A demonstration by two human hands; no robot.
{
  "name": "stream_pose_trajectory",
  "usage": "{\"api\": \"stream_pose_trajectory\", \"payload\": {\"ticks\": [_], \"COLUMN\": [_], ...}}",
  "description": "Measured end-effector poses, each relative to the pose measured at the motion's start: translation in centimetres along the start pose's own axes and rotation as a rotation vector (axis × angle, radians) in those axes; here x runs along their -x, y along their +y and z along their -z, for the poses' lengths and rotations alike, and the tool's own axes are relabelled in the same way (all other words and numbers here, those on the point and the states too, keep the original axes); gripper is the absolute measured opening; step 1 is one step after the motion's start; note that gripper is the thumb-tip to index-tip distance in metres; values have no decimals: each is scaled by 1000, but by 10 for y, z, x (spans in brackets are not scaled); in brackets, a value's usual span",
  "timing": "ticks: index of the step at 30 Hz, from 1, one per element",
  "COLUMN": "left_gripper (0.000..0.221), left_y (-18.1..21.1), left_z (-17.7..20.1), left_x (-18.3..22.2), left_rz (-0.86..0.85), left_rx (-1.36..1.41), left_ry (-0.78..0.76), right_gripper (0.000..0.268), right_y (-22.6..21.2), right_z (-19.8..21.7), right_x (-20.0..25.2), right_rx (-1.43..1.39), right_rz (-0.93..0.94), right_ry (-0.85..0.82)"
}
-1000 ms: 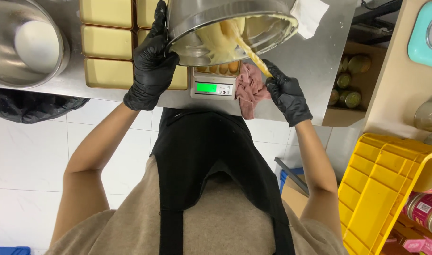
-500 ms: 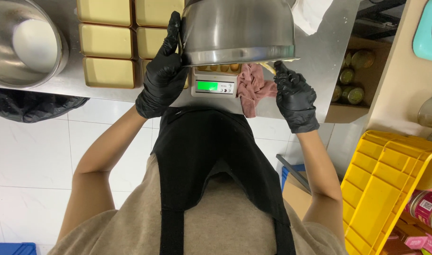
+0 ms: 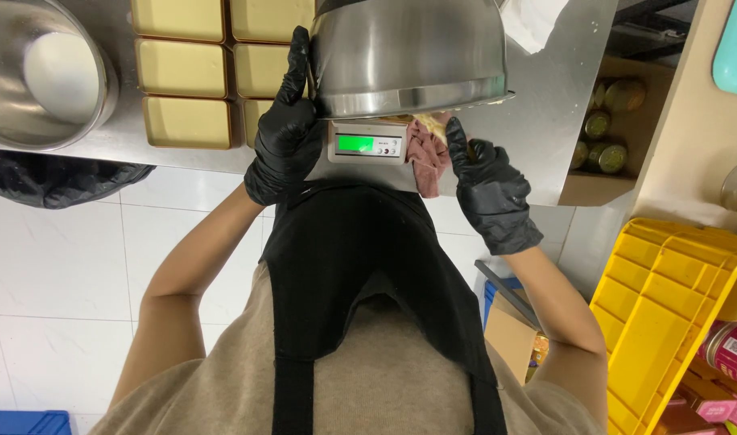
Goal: Filling tins with tiramisu cream and wiping the containers clean.
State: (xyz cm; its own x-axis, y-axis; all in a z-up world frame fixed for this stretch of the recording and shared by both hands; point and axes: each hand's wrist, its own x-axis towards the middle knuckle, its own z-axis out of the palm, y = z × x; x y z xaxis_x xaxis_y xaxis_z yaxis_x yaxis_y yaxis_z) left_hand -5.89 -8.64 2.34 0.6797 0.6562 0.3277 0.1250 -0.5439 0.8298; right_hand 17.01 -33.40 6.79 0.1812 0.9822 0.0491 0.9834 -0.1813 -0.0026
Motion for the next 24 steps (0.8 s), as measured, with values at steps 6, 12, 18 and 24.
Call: {"api": "stream_pose_trajectory", "payload": {"ticks": [6, 12, 18, 24], "left_gripper": [13, 20, 14, 14], "left_y": [-18, -17, -20, -30], "left_z": [-10, -13, -10, -12], "left_x": [12, 11, 13, 11], "left_rz": [-79, -84, -51, -49], "left_rx": [28, 59, 44, 159], "left_ry": [85, 86, 101, 154], "right_gripper": [79, 74, 59, 52], "right_y": [-3, 22, 44, 59], "right_z": [27, 27, -34, -112], "right_x": [16, 9, 6, 12], "right_rx": [96, -61, -333, -1196], "right_rz": [-26, -116, -221, -414], "right_ry": [-138, 45, 215, 51]}}
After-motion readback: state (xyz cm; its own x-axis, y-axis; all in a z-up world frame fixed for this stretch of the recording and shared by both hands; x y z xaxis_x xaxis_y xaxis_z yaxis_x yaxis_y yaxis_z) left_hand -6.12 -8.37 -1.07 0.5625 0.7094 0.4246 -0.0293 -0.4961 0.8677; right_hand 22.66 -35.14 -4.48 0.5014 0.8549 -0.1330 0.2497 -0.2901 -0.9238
